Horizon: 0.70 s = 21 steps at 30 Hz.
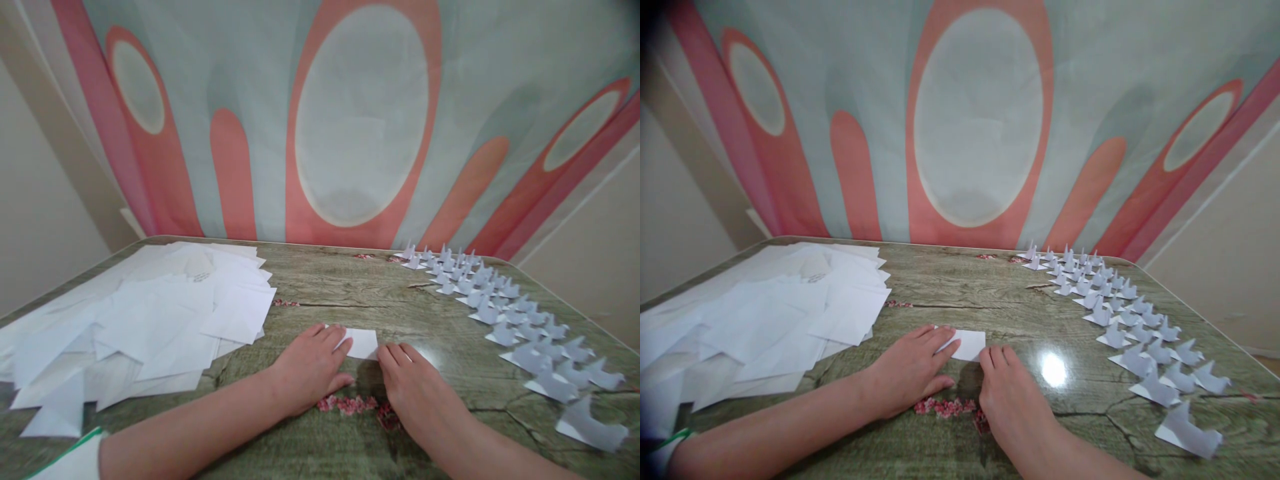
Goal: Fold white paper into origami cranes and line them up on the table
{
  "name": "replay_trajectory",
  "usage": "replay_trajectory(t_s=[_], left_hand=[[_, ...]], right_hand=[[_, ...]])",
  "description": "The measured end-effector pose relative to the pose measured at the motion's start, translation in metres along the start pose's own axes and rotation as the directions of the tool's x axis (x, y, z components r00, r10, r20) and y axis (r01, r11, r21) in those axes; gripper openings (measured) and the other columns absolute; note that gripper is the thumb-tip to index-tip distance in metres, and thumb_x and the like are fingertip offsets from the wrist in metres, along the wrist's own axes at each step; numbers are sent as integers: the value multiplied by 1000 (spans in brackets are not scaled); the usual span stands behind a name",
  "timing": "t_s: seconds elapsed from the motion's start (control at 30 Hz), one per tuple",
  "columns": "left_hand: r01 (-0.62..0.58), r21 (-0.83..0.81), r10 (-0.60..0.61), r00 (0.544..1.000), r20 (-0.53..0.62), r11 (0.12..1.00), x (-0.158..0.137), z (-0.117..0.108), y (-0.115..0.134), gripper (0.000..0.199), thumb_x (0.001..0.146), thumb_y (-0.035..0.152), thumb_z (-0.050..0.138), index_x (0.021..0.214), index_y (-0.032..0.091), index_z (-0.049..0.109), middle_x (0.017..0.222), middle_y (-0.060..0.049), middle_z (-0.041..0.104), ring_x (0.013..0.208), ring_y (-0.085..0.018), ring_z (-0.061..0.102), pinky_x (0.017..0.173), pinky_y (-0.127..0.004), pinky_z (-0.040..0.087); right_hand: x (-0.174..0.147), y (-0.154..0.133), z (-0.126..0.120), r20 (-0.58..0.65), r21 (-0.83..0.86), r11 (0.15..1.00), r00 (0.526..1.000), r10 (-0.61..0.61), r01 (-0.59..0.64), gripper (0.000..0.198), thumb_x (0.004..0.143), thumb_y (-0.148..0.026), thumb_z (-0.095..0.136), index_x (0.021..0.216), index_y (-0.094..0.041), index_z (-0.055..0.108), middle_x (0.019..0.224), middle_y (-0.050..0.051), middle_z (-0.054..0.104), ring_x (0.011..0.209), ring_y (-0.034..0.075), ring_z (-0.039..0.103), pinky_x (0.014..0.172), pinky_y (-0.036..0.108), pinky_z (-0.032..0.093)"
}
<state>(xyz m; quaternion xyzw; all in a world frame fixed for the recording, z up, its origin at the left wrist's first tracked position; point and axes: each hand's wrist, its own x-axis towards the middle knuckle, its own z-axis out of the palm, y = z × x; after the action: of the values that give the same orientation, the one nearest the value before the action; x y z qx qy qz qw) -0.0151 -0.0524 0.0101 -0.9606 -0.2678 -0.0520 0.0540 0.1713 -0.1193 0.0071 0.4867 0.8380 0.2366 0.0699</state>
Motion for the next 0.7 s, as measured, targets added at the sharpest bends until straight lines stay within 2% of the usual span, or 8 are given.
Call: replay_trajectory(t_s=[0.2, 0.33, 0.43, 0.7], left_hand=[[-6, 2, 6, 1000, -15, 1000, 0, 2, -1, 51, 84, 49, 47, 122, 16, 45, 126, -12, 50, 116, -23, 45, 98, -37, 30], [-19, -11, 19, 1000, -15, 1000, -1, -1, -1, 50, 83, 48, 49, 123, 20, 44, 126, -12, 48, 116, -23, 45, 99, -38, 31], [-32, -14, 32, 999, -6, 999, -1, -3, 0, 47, 84, 46, 49, 124, 22, 44, 125, -12, 49, 115, -24, 46, 99, -38, 31], [-32, 6, 32, 999, 18, 999, -3, -5, -1, 47, 83, 50, 47, 123, 24, 47, 128, -13, 48, 118, -25, 44, 100, -41, 29]], right_hand=[[3, 5, 6, -61, 118, 993, 998, 17, -10, 16, 65, -4, 56, 73, -13, 67, 77, 11, 60, 73, 23, 52, 69, 38, 42], [7, 4, 13, -168, 191, 981, 986, 18, 15, 22, 70, -6, 56, 90, -11, 65, 91, 11, 62, 81, 21, 54, 78, 36, 40], [9, 3, 14, -186, 189, 982, 982, 22, 14, 30, 72, -8, 57, 101, -8, 62, 97, 12, 62, 85, 23, 54, 80, 36, 40], [9, -2, 13, -183, 122, 991, 983, -33, 56, 30, 70, -7, 54, 99, -7, 62, 101, 16, 61, 86, 25, 54, 76, 38, 42]])
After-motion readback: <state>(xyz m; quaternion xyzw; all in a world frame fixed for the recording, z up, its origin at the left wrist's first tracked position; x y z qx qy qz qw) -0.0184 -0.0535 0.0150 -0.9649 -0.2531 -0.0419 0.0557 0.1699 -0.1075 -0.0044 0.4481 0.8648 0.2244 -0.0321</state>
